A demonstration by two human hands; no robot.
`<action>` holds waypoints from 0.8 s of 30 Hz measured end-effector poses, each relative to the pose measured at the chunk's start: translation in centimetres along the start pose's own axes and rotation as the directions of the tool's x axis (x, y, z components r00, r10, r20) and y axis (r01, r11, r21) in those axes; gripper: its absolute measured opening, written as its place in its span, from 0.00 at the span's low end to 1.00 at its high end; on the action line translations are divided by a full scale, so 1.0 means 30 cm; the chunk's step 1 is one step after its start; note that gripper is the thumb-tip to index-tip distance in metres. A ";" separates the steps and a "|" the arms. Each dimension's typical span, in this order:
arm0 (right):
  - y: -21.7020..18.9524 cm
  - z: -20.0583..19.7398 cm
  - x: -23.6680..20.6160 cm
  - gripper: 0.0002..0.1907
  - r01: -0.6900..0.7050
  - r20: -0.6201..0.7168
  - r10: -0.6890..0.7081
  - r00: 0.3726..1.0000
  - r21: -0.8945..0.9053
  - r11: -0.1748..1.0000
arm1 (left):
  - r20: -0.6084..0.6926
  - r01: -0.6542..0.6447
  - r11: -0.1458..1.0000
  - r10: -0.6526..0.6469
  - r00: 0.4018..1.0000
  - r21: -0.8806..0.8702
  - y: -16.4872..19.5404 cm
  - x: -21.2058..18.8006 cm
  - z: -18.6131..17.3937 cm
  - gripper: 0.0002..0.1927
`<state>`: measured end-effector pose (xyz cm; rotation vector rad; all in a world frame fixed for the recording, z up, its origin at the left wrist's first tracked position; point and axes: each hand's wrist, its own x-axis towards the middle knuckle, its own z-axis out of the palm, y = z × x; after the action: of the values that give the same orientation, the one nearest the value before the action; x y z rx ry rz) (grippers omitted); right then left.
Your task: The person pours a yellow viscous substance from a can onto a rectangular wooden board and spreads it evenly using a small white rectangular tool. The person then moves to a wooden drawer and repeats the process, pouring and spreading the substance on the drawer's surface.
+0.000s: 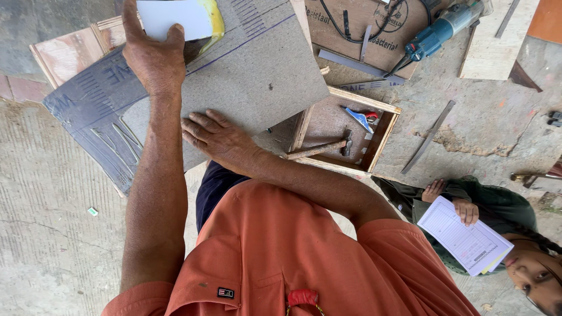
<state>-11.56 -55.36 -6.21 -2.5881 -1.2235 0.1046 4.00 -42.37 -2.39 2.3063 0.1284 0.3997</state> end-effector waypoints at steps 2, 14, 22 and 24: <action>0.026 -0.004 -0.017 0.28 -0.009 0.014 0.009 1.000 -0.013 1.000 | 0.008 0.006 1.000 -0.006 1.000 0.001 -0.004 0.001 0.003 0.40; 0.212 -0.081 -0.146 0.29 -0.208 0.033 0.208 0.978 -0.007 0.978 | 0.010 -0.033 0.999 0.033 0.999 -0.037 0.028 0.007 -0.005 0.40; 0.248 -0.129 -0.133 0.33 -0.141 -0.040 0.143 0.989 0.065 0.988 | -0.138 0.312 0.900 -0.283 0.949 0.304 0.090 0.058 -0.011 0.25; 0.245 -0.148 -0.124 0.36 -0.133 -0.099 0.143 0.985 0.100 0.986 | -0.176 0.343 0.874 -0.298 0.938 0.345 0.100 0.054 -0.014 0.27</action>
<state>-7.65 -63.60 -4.18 -2.5592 -0.9789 0.0497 5.30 -43.82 0.44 2.5669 0.6934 0.3612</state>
